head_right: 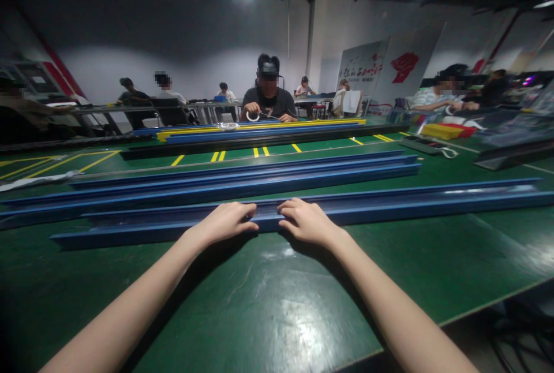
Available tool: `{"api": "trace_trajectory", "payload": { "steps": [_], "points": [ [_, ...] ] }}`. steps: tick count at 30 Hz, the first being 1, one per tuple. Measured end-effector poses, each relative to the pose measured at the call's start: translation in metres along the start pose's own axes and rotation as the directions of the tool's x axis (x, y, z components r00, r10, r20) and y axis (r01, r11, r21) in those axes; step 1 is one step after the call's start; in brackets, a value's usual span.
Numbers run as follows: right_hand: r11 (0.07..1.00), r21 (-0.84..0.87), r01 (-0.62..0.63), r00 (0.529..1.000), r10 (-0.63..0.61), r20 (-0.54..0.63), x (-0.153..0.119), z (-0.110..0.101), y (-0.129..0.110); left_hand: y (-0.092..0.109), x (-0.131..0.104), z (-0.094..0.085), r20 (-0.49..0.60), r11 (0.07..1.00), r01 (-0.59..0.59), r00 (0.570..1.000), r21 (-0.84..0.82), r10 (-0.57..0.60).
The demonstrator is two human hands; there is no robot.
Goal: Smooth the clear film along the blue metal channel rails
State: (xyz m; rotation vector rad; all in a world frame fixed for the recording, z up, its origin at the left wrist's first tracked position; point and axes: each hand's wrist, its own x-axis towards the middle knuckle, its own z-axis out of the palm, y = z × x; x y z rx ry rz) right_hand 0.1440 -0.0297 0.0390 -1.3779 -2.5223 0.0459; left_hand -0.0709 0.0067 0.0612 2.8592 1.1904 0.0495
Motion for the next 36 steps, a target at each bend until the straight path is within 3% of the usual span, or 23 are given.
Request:
{"api": "trace_trajectory", "payload": {
  "steps": [8,13,18,36],
  "points": [
    [0.988,-0.149,0.050,0.995,-0.062,-0.076,0.008,0.010,-0.017,0.002,-0.001,-0.003,0.000,0.999,0.031,1.000,0.009,-0.031],
    [0.954,-0.285,0.088,0.989,-0.117,-0.087,0.012,0.010,-0.016,0.005,-0.001,-0.004,0.001,0.998,0.036,0.999,0.057,-0.036],
    [0.941,-0.318,0.113,0.989,-0.139,-0.060,0.013,0.004,-0.012,0.008,-0.001,-0.008,0.007,0.995,0.028,1.000,0.093,-0.028],
    [0.957,-0.276,-0.086,0.990,0.113,0.082,-0.014,-0.028,0.017,0.000,0.000,-0.004,0.042,0.995,-0.067,0.997,0.071,0.064]
  ]
}}
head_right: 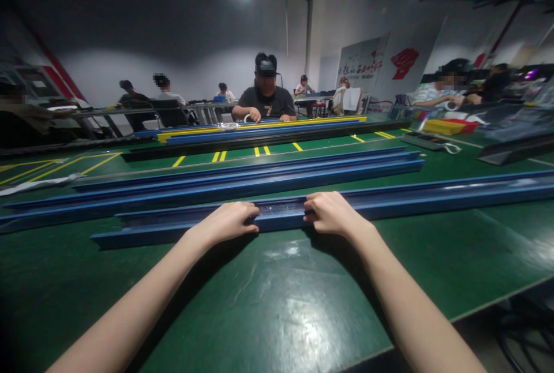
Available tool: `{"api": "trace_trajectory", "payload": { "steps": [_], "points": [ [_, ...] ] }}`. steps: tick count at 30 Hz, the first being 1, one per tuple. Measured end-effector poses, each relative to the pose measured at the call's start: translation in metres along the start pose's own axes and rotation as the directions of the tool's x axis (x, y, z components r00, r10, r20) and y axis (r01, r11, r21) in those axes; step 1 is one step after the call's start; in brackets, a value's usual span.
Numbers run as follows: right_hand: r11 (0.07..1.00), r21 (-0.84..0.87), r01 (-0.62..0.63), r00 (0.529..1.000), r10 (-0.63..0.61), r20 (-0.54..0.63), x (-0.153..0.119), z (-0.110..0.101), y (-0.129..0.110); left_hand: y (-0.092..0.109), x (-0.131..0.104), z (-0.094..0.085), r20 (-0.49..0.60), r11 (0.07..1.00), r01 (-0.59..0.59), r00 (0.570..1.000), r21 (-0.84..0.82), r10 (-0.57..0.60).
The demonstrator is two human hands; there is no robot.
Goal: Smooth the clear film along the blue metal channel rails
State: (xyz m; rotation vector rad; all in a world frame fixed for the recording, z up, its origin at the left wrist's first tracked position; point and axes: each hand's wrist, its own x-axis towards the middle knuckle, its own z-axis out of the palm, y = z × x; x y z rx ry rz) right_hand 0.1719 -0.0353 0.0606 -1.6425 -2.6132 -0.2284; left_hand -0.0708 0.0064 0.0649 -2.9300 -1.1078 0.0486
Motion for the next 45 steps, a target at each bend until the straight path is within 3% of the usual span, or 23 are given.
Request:
{"api": "trace_trajectory", "payload": {
  "steps": [22,45],
  "points": [
    [0.988,0.133,0.084,0.996,-0.081,-0.024,0.011,0.015,-0.027,-0.002,0.002,0.006,-0.059,0.997,-0.074,0.996,-0.028,0.073],
    [0.962,0.244,0.121,0.990,-0.100,-0.098,0.010,0.019,-0.025,0.000,0.002,0.005,0.017,0.990,0.017,1.000,-0.139,-0.015]
  ]
}}
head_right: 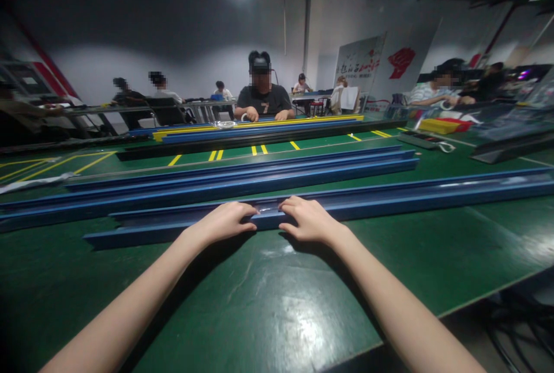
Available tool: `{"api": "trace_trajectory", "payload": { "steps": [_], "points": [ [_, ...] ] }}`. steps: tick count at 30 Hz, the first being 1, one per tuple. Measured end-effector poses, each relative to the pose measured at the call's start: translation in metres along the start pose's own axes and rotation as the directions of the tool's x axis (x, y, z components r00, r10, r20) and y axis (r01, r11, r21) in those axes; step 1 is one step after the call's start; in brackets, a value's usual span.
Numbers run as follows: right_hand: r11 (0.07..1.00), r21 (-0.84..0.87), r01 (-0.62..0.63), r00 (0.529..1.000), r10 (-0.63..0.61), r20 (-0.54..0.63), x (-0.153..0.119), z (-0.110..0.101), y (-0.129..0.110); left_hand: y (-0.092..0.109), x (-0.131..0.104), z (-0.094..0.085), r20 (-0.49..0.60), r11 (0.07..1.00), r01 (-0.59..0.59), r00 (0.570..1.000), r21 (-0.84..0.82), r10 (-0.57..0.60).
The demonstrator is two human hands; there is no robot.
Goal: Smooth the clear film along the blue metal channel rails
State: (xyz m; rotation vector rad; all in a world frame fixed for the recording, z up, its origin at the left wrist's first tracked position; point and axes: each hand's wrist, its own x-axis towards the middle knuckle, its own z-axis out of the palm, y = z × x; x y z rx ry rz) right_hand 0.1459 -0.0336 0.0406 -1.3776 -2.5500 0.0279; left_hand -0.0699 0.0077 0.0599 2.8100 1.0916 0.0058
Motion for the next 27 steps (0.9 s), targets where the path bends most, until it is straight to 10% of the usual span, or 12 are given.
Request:
{"api": "trace_trajectory", "payload": {
  "steps": [27],
  "points": [
    [1.000,0.002,0.009,1.000,-0.009,-0.004,0.0006,0.0009,0.0007,0.0014,0.0008,-0.0011,-0.039,0.993,0.022,0.999,0.119,-0.017]
  ]
}}
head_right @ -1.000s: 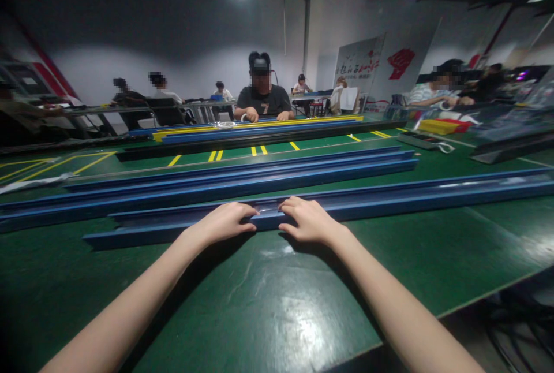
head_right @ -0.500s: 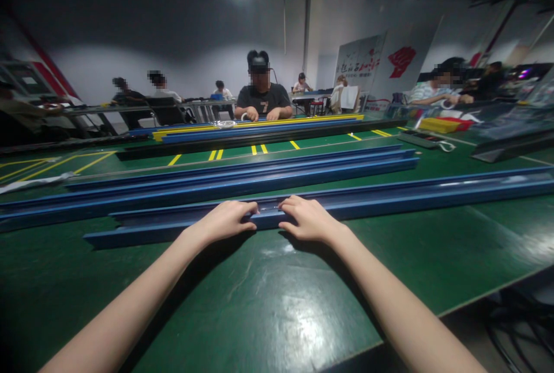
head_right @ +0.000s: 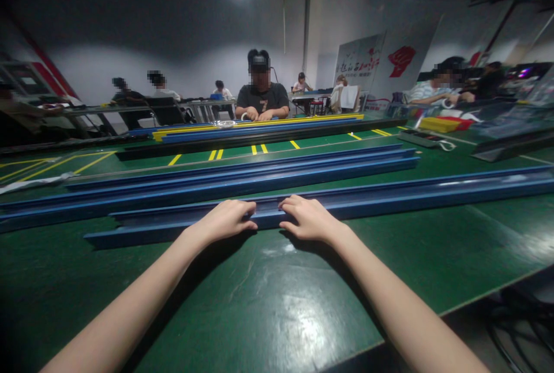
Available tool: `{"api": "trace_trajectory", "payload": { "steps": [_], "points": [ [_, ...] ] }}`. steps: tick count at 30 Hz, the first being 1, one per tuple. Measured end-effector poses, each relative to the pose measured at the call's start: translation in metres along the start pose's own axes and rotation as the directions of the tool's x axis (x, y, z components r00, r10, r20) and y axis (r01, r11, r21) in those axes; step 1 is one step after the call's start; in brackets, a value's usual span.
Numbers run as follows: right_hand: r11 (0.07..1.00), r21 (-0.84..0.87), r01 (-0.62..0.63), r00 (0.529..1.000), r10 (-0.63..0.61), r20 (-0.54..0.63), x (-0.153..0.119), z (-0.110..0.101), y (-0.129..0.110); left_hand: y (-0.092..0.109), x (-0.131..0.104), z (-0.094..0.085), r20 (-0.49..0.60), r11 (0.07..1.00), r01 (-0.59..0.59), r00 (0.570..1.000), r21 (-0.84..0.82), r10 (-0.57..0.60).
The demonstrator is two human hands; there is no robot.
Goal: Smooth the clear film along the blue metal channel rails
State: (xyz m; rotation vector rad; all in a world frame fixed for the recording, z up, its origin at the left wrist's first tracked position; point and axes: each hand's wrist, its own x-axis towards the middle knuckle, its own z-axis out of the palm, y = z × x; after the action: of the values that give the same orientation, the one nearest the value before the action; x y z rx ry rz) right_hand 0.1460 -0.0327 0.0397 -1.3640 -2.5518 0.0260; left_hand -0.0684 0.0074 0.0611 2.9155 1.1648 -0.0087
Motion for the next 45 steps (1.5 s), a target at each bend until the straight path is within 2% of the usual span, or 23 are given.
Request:
{"api": "trace_trajectory", "payload": {
  "steps": [12,19,31,45],
  "points": [
    [1.000,0.005,0.008,1.000,-0.008,-0.005,0.000,0.000,0.000,0.001,-0.002,-0.002,-0.008,0.998,-0.038,0.999,-0.047,0.037],
    [1.000,-0.023,0.012,1.000,-0.012,0.005,0.000,-0.001,0.000,-0.002,0.000,0.004,-0.009,0.997,-0.065,0.998,-0.045,0.065],
    [0.984,-0.175,-0.034,0.998,0.044,0.053,0.002,0.000,-0.002,-0.009,0.000,0.009,0.107,0.992,0.076,0.992,-0.102,-0.065],
    [0.984,-0.171,-0.048,0.996,0.059,0.059,0.002,0.001,-0.001,-0.011,0.000,0.010,0.116,0.991,0.096,0.990,-0.095,-0.085]
  ]
}}
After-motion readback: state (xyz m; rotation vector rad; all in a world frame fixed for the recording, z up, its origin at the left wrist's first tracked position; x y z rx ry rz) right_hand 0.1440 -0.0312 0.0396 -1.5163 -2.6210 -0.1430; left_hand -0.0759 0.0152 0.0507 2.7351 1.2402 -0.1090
